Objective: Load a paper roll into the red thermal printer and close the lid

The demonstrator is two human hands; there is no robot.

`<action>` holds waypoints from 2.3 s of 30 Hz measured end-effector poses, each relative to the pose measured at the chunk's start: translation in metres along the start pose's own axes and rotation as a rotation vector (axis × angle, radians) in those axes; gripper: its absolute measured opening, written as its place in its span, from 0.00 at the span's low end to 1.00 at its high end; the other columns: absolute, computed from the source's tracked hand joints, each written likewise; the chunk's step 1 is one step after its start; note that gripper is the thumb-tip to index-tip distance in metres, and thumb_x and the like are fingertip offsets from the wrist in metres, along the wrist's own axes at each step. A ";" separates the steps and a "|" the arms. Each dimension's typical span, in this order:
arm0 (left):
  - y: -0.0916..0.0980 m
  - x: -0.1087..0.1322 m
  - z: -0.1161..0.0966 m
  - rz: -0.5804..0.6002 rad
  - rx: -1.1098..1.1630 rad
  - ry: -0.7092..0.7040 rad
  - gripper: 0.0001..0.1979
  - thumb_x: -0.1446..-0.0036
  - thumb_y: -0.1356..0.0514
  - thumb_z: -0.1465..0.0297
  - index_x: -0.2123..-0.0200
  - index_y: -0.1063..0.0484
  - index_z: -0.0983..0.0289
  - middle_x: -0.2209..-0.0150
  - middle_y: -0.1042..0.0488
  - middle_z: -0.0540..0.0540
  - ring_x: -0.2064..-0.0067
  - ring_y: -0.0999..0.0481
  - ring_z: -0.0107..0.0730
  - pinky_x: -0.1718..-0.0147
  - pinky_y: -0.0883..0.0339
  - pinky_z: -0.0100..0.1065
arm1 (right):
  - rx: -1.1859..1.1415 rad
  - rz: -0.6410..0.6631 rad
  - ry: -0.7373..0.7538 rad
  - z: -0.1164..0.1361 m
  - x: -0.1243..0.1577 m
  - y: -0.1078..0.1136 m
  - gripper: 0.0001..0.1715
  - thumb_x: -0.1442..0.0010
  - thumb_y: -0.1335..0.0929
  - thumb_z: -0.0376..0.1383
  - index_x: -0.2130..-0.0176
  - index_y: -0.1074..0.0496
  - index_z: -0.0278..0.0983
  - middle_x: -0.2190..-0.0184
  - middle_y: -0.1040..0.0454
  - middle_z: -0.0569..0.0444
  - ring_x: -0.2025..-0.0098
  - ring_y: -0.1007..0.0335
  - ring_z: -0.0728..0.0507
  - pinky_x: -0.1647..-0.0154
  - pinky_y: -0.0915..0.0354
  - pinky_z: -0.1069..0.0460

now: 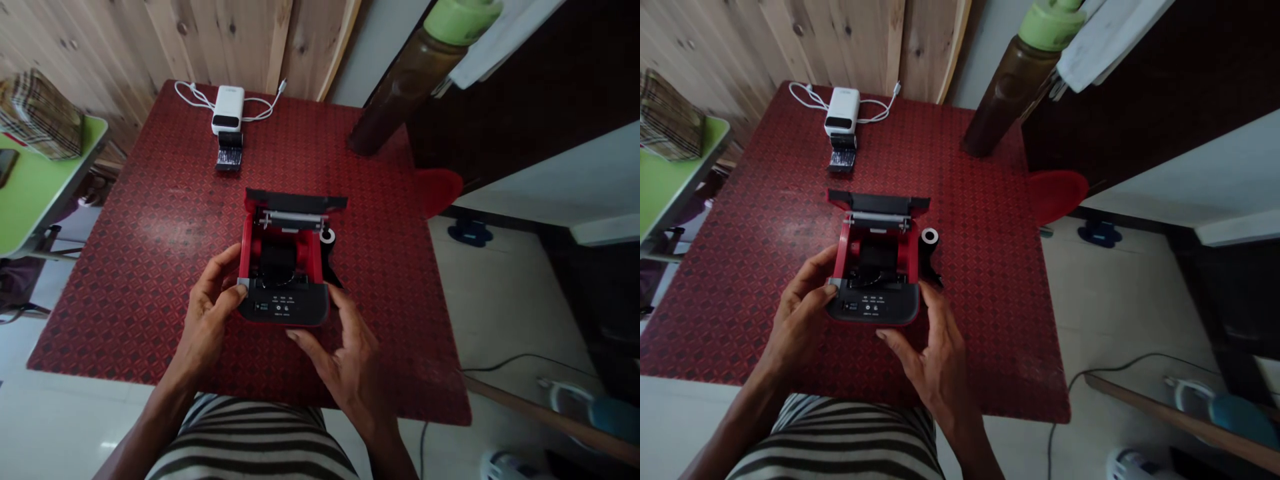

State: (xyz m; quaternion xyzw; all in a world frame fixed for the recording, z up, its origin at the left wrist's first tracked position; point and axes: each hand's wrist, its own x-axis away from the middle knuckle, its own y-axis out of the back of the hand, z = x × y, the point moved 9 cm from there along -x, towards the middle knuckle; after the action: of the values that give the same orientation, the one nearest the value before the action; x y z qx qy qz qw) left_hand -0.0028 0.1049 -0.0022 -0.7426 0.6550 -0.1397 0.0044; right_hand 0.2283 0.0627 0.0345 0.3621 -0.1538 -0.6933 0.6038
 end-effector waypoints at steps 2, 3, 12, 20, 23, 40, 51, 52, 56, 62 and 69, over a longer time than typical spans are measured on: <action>0.000 0.000 -0.001 0.030 -0.011 -0.030 0.29 0.33 0.29 0.62 0.30 0.21 0.53 0.30 0.20 0.56 0.31 0.19 0.52 0.38 0.21 0.46 | 0.003 0.014 0.011 0.004 -0.007 0.011 0.37 0.23 0.29 0.58 0.27 0.30 0.41 0.37 0.16 0.40 0.39 0.13 0.32 0.42 0.14 0.37; 0.000 0.000 -0.001 0.045 -0.017 -0.049 0.29 0.32 0.29 0.61 0.30 0.21 0.53 0.29 0.20 0.57 0.31 0.19 0.53 0.39 0.21 0.46 | 0.012 0.000 0.031 0.007 -0.014 0.018 0.33 0.22 0.29 0.54 0.28 0.30 0.41 0.37 0.16 0.41 0.39 0.14 0.33 0.41 0.15 0.37; 0.002 0.002 0.006 0.128 -0.183 -0.273 0.32 0.24 0.36 0.52 0.23 0.30 0.52 0.26 0.27 0.61 0.26 0.27 0.59 0.28 0.33 0.61 | 0.277 0.284 0.479 0.068 -0.097 -0.023 0.09 0.24 0.28 0.27 0.47 0.17 0.34 0.48 0.11 0.43 0.43 0.14 0.35 0.38 0.20 0.40; 0.003 0.003 0.008 0.137 -0.200 -0.253 0.31 0.24 0.37 0.51 0.23 0.31 0.51 0.26 0.28 0.62 0.25 0.28 0.61 0.26 0.36 0.65 | 0.642 0.824 0.262 0.063 -0.125 -0.089 0.19 0.23 0.36 0.22 0.46 0.17 0.32 0.48 0.12 0.40 0.45 0.14 0.35 0.46 0.23 0.44; 0.004 0.002 0.009 0.127 -0.199 -0.242 0.32 0.24 0.36 0.51 0.23 0.30 0.51 0.26 0.27 0.62 0.26 0.28 0.61 0.26 0.37 0.66 | 0.651 0.828 0.275 0.063 -0.128 -0.091 0.21 0.24 0.36 0.21 0.40 0.20 0.32 0.45 0.13 0.39 0.45 0.14 0.35 0.48 0.24 0.44; 0.004 0.000 0.006 0.108 -0.207 -0.241 0.32 0.25 0.36 0.51 0.24 0.30 0.53 0.28 0.25 0.61 0.32 0.22 0.55 0.34 0.26 0.55 | 0.013 0.133 0.227 0.036 -0.080 0.061 0.14 0.30 0.23 0.35 0.46 0.19 0.47 0.54 0.12 0.55 0.54 0.15 0.39 0.49 0.19 0.42; 0.007 0.000 0.002 0.031 -0.292 -0.288 0.33 0.27 0.37 0.48 0.26 0.27 0.56 0.31 0.21 0.60 0.33 0.20 0.58 0.41 0.21 0.50 | -0.118 0.141 -0.102 -0.058 -0.018 0.008 0.17 0.34 0.27 0.32 0.46 0.16 0.43 0.51 0.09 0.51 0.51 0.09 0.38 0.46 0.16 0.43; 0.007 0.000 0.002 0.023 -0.305 -0.294 0.32 0.27 0.37 0.47 0.27 0.26 0.55 0.31 0.21 0.58 0.32 0.21 0.59 0.39 0.22 0.51 | -0.115 0.144 -0.089 -0.055 -0.019 0.004 0.18 0.33 0.28 0.31 0.46 0.16 0.44 0.49 0.09 0.51 0.49 0.10 0.38 0.45 0.16 0.43; 0.008 0.000 0.001 0.012 -0.334 -0.299 0.32 0.27 0.38 0.45 0.28 0.25 0.53 0.31 0.21 0.57 0.30 0.23 0.61 0.31 0.28 0.55 | -0.096 0.144 -0.058 -0.048 -0.023 -0.004 0.20 0.30 0.28 0.29 0.44 0.16 0.47 0.47 0.10 0.50 0.46 0.11 0.36 0.42 0.16 0.41; 0.009 0.000 0.002 0.010 -0.335 -0.305 0.35 0.27 0.39 0.46 0.26 0.26 0.57 0.30 0.22 0.60 0.30 0.24 0.58 0.32 0.28 0.52 | -0.086 0.102 -0.046 -0.052 -0.023 -0.010 0.22 0.27 0.31 0.30 0.39 0.18 0.41 0.44 0.11 0.45 0.43 0.12 0.37 0.39 0.17 0.39; 0.010 0.000 0.004 0.018 -0.331 -0.285 0.34 0.27 0.38 0.46 0.26 0.26 0.55 0.30 0.22 0.58 0.30 0.24 0.56 0.32 0.28 0.51 | -0.062 0.093 -0.043 -0.054 -0.016 0.000 0.24 0.30 0.29 0.29 0.37 0.19 0.41 0.44 0.12 0.45 0.43 0.12 0.36 0.39 0.16 0.39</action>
State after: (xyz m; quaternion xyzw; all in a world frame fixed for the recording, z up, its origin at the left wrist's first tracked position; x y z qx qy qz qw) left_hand -0.0113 0.1027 -0.0078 -0.7397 0.6682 0.0763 -0.0236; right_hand 0.2657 0.0897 0.0017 0.3206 -0.1617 -0.6767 0.6428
